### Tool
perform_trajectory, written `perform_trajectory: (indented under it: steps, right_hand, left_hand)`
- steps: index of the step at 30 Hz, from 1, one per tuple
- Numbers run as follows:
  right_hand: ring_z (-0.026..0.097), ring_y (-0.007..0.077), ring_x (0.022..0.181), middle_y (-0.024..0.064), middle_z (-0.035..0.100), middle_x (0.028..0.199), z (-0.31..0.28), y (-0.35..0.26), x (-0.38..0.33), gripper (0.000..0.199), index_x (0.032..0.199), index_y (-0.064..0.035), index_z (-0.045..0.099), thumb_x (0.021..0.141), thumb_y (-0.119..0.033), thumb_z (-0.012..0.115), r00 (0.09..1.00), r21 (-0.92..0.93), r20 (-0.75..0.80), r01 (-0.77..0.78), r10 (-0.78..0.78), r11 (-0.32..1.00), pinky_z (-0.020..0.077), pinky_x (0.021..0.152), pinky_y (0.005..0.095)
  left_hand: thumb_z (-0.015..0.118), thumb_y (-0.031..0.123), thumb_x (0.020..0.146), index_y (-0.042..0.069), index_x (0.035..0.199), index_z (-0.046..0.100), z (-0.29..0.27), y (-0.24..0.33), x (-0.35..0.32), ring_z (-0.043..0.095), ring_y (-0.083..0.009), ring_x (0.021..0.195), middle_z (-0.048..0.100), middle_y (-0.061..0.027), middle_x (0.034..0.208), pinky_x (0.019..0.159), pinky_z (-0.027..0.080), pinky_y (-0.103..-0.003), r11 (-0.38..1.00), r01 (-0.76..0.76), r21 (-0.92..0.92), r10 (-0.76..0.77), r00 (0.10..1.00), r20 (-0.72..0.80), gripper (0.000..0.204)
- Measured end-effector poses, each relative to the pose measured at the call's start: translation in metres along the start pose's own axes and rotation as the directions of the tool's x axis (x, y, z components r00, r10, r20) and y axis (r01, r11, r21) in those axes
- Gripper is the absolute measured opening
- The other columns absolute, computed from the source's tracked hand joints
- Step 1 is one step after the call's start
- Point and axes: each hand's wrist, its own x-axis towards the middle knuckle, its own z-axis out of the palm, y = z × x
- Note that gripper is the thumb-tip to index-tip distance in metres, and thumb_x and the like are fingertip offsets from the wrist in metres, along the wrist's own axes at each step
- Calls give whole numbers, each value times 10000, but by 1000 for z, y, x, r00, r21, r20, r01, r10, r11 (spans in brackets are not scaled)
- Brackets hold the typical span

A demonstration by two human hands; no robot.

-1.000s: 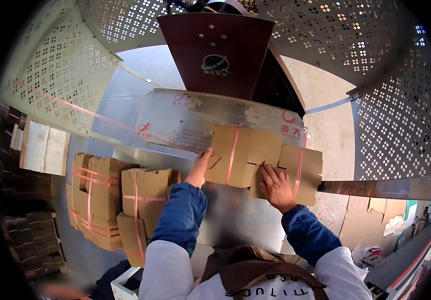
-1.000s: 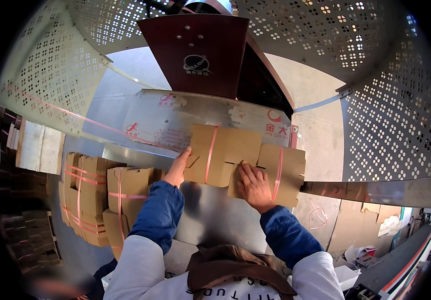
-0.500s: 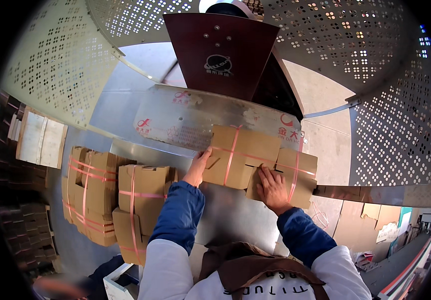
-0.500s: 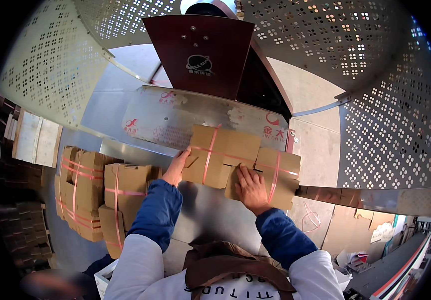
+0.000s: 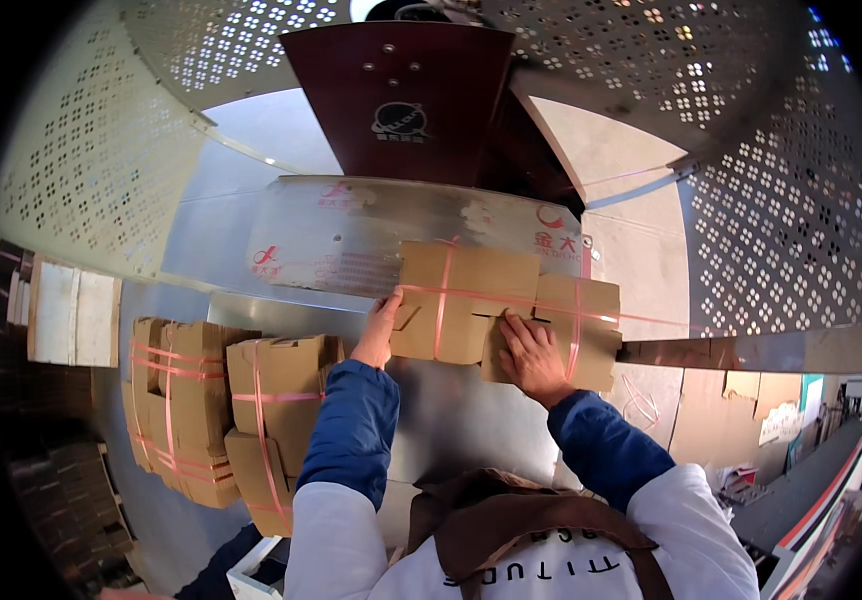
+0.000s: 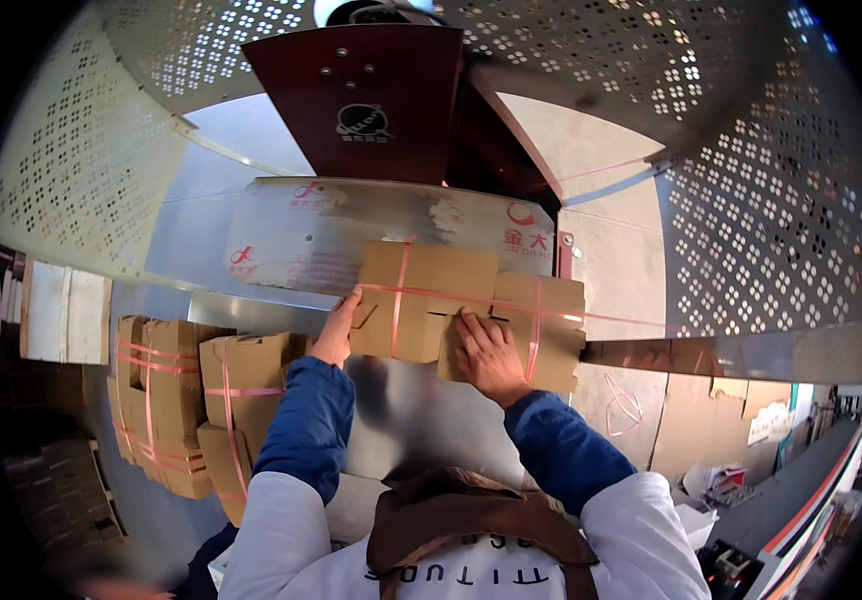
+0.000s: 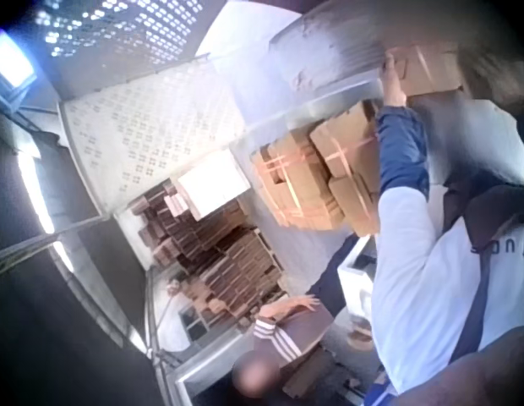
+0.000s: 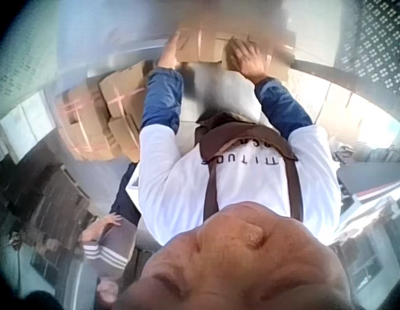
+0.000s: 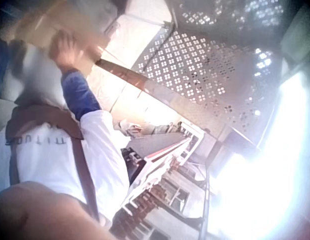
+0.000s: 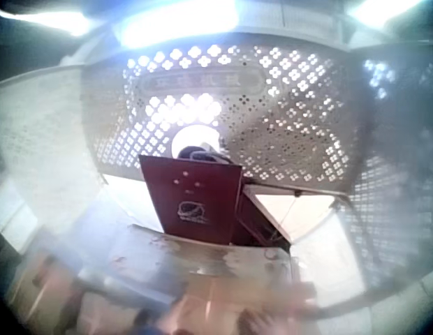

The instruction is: The person stacks flat cardboard pieces, places them into a strapping machine, and secures them with pink plastic straps. They then remove the bundles and place them on a table, repeating the process with another stack of cardboard.

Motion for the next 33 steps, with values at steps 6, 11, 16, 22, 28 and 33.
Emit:
perform_trajectory:
  steps: [6, 11, 16, 22, 28, 33]
  right_hand:
    - [467, 289, 1225, 100, 445, 1475, 5, 6, 1, 523, 1345, -40, 505, 890, -275, 611, 999, -26, -34, 0, -1, 1000, 389, 992, 429]
    - [473, 282, 1221, 101, 450, 1468, 5, 6, 2, 519, 1345, -39, 506, 904, -301, 589, 1000, -37, -23, -17, 16, 999, 385, 1008, 429]
    - [478, 279, 1216, 101, 454, 1459, 6, 5, 0, 512, 1345, -47, 510, 905, -299, 579, 999, -32, -43, -20, 18, 999, 381, 1019, 433]
    - [482, 274, 1208, 95, 453, 1456, 7, 3, 2, 511, 1346, -58, 513, 900, -297, 579, 998, -27, -63, -11, 9, 1000, 385, 1016, 430]
    - [492, 272, 1187, 95, 467, 1443, -1, 2, 4, 504, 1340, -64, 518, 891, -278, 602, 996, -19, -84, -34, 32, 999, 393, 1004, 416]
    - [500, 264, 1182, 82, 488, 1427, -11, -4, 3, 488, 1312, -76, 532, 877, -270, 639, 993, 13, -115, -20, 21, 1000, 391, 1003, 421]
  left_hand:
    - [657, 452, 935, 54, 1286, 510, 5, 7, -2, 650, -211, 1044, 632, -91, 1181, 862, 565, -380, 1000, 20, 9, -21, 1000, 0, 551]
    - [559, 451, 992, 74, 1294, 561, 12, 13, -4, 646, -203, 1081, 640, -74, 1216, 880, 563, -380, 998, 42, 50, -45, 997, 68, 484]
    - [511, 447, 1016, 93, 1293, 582, 7, 11, -2, 647, -200, 1086, 645, -73, 1219, 887, 562, -369, 999, 23, 49, -29, 993, 118, 455]
    - [489, 430, 1029, 97, 1285, 602, -5, 2, 11, 642, -192, 1091, 643, -72, 1230, 894, 559, -362, 999, 20, 45, -24, 996, 88, 435]
    - [591, 428, 978, 61, 1280, 531, 12, 16, -1, 649, -210, 1054, 626, -81, 1189, 846, 570, -370, 999, 43, 29, -45, 995, 91, 479]
    - [537, 399, 1010, 79, 1289, 567, 2, 20, -12, 641, -204, 1089, 632, -76, 1225, 883, 557, -362, 1000, 12, -18, -10, 992, 128, 426]
